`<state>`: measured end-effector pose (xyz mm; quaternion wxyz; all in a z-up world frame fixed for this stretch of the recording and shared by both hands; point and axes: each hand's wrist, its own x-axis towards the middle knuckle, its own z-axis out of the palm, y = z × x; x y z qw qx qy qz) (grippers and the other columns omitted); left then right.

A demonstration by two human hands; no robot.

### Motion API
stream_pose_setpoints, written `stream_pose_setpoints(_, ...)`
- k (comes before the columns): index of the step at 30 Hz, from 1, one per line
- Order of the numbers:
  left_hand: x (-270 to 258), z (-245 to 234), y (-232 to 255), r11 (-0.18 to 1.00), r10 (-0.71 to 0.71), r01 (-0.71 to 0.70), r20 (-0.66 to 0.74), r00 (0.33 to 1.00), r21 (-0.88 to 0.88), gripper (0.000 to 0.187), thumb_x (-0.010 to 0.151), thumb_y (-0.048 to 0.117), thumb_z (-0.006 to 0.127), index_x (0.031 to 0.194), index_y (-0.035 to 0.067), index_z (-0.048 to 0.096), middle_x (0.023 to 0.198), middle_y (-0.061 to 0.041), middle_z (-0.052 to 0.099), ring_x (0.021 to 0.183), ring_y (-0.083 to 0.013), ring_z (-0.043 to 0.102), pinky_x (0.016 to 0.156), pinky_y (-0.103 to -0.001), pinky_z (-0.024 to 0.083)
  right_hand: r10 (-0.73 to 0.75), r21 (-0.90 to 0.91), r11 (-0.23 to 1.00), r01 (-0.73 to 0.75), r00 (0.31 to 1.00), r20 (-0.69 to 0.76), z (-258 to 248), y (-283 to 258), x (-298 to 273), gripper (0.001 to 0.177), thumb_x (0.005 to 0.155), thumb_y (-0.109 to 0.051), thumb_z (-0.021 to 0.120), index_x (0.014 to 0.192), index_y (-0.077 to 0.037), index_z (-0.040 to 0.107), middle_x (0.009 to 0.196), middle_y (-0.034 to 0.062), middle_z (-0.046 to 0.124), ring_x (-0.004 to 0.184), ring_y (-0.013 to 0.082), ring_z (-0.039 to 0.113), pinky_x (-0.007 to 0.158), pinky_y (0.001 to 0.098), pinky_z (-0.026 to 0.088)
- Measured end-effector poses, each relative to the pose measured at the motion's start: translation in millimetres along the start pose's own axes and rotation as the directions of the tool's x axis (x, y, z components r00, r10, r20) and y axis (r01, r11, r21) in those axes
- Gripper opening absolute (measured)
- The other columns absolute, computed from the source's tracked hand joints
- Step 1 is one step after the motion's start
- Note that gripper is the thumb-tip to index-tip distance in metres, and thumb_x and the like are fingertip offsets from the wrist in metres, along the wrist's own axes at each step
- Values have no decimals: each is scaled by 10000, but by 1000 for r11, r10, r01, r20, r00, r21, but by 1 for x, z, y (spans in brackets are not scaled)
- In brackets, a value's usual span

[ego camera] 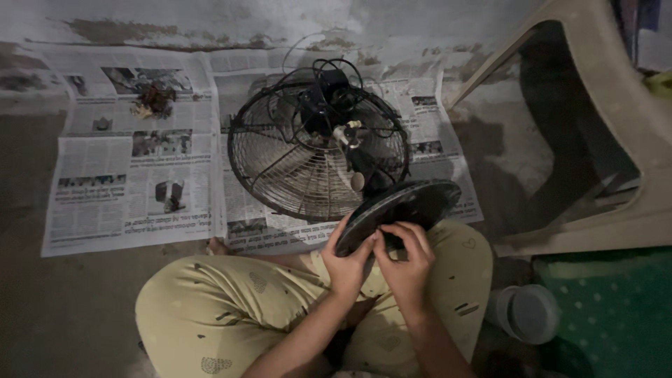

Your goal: The person sits on the floor and uses a screwdriver to remove screws from the base of an electric fan. They then detach the base plate from the fan stand and set it aside.

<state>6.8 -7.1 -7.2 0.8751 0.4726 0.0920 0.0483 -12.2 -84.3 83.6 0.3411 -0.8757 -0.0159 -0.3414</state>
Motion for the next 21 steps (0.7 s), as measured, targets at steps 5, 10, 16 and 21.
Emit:
stream_pose_setpoints(5, -3, 0, 5, 1000, 1, -2, 30, 1000, 22, 522, 826, -55, 800, 1326, -69, 650, 1126, -115, 755, 993, -152, 702, 893, -293, 577, -2, 9, 1000, 1, 1000, 5, -1, 4, -3, 213, 825, -40, 822, 1008, -17, 717, 1048, 137, 694, 957, 286, 710, 833, 365, 571)
stream_pose_setpoints(10, -1, 0, 7, 1000, 4, -4, 27, 1000, 2, 521, 829, -59, 787, 1330, -68, 645, 1131, -108, 748, 1003, -148, 700, 897, -290, 574, 15, 44, 999, -15, 1000, 0, 0, 2, -3, 227, 824, -46, 833, 1015, -10, 715, 1040, 132, 696, 942, 270, 710, 832, 355, 570)
stream_pose_setpoints(16, 0, 0, 7, 999, 26, -27, 28, 999, 29, 518, 829, -58, 789, 1326, -73, 643, 1147, -115, 748, 1019, -153, 706, 907, -289, 574, 34, 27, 999, -34, 999, 9, 0, 0, -2, 196, 843, -35, 827, 1003, -2, 717, 1038, 136, 701, 931, 268, 717, 805, 346, 571)
stream_pose_setpoints(21, -2, 1, 9, 999, -18, 19, 39, 999, -43, 530, 837, -44, 799, 1338, -85, 630, 1158, -123, 746, 1024, -157, 705, 909, -293, 576, 14, 22, 1000, -14, 1000, 14, 0, -1, -1, 195, 835, -13, 811, 1005, -1, 715, 1029, 136, 702, 937, 273, 715, 822, 355, 572)
